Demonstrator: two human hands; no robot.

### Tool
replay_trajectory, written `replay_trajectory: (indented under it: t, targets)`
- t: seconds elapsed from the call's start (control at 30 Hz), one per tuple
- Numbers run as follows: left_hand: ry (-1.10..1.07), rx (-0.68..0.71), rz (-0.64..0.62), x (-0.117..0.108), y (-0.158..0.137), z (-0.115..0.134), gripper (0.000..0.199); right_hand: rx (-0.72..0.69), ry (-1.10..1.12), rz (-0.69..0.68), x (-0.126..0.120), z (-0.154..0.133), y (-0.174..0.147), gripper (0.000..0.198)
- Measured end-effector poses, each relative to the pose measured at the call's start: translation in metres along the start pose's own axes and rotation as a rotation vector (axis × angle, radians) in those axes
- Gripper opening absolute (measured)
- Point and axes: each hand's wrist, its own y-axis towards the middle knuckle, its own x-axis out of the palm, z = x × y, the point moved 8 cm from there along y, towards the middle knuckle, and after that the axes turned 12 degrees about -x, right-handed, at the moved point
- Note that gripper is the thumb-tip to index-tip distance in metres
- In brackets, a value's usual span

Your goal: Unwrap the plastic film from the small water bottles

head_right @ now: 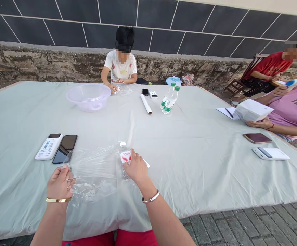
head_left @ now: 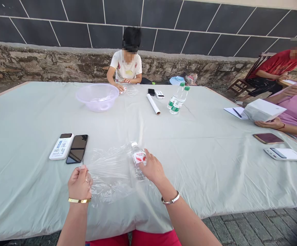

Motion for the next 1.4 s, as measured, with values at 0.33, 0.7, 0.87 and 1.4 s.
replay_trajectory:
  t: [0.33,0.7,0.87,1.4]
  targets:
    - [-0.067,0.047,0.048,-0.019,0.005,0.024,0.04,0.066,0.099,-0.121,0.006,0.003,0.006,0.086]
    - [0.135,-0.035,-0.014,-0.021,0.014,0.015,0.039,0.034,1.025,0.057,0.014,0.034,0.016,0.09]
    - [0.207,-0.05,-0.062,-0.018,0.017,0.001,0.039,-0.126,0.898,0.411,0.001,0.017,0.062,0.079]
    - [0.498,0.011,-0.216,0.017,-0.004,-0.031,0.041,-0.115,0.438,0.605,-0.013,0.008,0.044,0.06]
